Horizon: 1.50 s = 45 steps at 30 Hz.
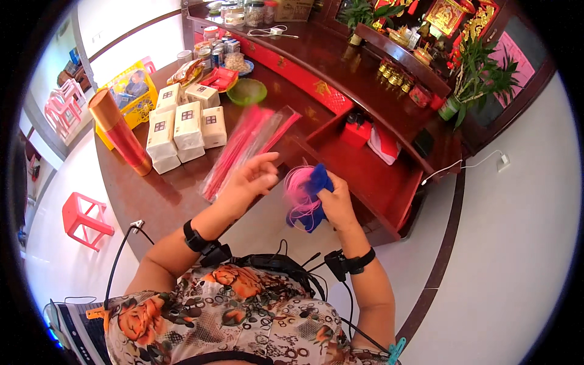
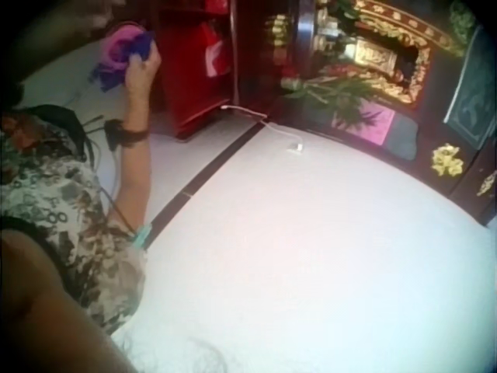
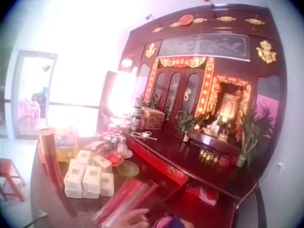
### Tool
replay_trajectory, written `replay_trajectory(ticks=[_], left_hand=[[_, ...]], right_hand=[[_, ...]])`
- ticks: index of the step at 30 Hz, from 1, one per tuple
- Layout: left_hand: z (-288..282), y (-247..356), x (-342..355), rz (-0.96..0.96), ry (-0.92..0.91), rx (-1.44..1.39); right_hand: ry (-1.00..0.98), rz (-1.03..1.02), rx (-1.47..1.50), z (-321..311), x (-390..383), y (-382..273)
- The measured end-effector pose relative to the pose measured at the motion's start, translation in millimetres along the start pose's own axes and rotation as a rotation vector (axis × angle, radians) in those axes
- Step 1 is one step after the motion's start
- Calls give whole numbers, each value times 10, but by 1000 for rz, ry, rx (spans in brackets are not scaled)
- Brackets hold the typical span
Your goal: The person wipes a wooden altar surface with a cloth and removes items from a drawer to wipe them, including a cylinder, several plastic packets, and a small red box containing money.
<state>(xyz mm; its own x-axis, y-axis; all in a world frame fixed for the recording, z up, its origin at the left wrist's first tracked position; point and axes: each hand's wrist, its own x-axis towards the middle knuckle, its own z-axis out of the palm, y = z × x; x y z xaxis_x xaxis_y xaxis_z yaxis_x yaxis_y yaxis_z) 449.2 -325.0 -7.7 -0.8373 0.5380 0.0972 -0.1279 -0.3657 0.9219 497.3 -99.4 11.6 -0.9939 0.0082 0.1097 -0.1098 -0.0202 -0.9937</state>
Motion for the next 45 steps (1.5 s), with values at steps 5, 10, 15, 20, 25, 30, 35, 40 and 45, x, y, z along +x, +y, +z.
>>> replay_trajectory(ticks=[5,10,15,20,25,30,35,40,45], left_hand=[[290,-138,32,188,-107,253],[136,-236,7,148,-14,31],[-21,-318,45,26,223,-262],[110,-334,111,5,301,-245],[279,-252,53,49,232,-322],[-245,-472,-109,40,242,-263],[-1288,-476,-542,154,542,-33],[-2403,-426,-770,119,813,605],[-2753,-542,-936,258,951,1189]], right_hand=[[-86,-10,-89,97,-24,16],[-86,-29,-42,39,3,169],[68,33,162,13,17,55],[103,-282,-268,239,21,-98],[-35,-193,-406,469,43,-4],[-123,-69,-242,99,-14,145],[6,-6,-116,-311,-93,13],[422,-173,-189,-797,-19,-191],[516,-405,-959,-1070,-74,-124]])
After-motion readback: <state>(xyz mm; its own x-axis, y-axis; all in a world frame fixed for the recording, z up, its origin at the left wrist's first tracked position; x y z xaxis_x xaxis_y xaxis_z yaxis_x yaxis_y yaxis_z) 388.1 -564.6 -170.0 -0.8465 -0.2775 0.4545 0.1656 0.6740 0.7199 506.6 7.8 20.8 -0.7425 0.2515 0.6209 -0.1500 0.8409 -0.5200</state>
